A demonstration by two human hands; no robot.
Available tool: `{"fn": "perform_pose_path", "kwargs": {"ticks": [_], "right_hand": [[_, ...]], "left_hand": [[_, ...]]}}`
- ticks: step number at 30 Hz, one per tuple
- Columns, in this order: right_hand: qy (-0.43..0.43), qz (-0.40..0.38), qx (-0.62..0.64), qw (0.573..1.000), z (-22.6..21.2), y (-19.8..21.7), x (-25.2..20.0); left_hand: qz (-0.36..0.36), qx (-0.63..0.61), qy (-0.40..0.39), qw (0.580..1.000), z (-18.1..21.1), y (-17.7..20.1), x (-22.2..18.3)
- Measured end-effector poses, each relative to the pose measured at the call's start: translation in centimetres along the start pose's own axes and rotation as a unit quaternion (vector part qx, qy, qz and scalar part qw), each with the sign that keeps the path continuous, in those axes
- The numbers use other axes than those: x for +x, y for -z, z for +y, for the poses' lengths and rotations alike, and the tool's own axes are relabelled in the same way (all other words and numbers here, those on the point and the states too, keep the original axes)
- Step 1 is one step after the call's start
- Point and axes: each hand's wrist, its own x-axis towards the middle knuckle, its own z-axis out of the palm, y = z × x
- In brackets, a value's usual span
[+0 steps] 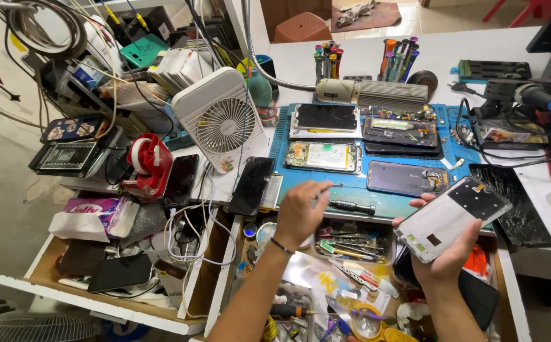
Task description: The person disassembles a smartphone, removes the back cover, and handles the internal components. They then pick up a red and white packet, open it, and appear to apply a substance to the phone's interior before placing the packet down and handling another phone.
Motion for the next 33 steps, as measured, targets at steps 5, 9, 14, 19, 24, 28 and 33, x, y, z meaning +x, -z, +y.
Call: {"fn": "perform_pose_path", "kwargs": {"ticks": [5, 9, 14, 19, 24, 28, 33], "right_hand": [[0.000, 0.051, -0.005, 0.999, -0.2, 0.6, 0.0], [0.017, 0.065, 0.019, 0.998, -0.5, 0.7, 0.2], [0.022, 0.078, 0.020, 0.997, -0.8, 0.7, 0.4], [0.034, 0.050, 0.040, 0.997, -1.1, 0.7, 0.4], [0.007, 0.046, 0.094, 0.994, -1.8, 0.3, 0.2], [0.010, 0.005, 0.141, 0.990, -2.3, -0.3, 0.0], [-0.015, -0.046, 0.154, 0.987, -2.3, 0.3, 0.2]], "left_hand": [[-0.132, 0.201, 0.000, 0.971, -5.1, 1.0, 3.7], [-0.220, 0.193, 0.094, 0.952, -4.2, 1.5, 5.4], [-0.245, 0.124, 0.173, 0.946, -2.9, 2.3, 6.2], [-0.278, 0.155, 0.162, 0.934, -2.8, 2.2, 6.8], [-0.288, 0.175, 0.143, 0.931, -2.7, 1.7, 7.3], [-0.303, 0.171, 0.172, 0.922, -1.4, 2.3, 7.5], [-0.332, 0.129, 0.137, 0.924, -2.9, 2.1, 7.7]]}}
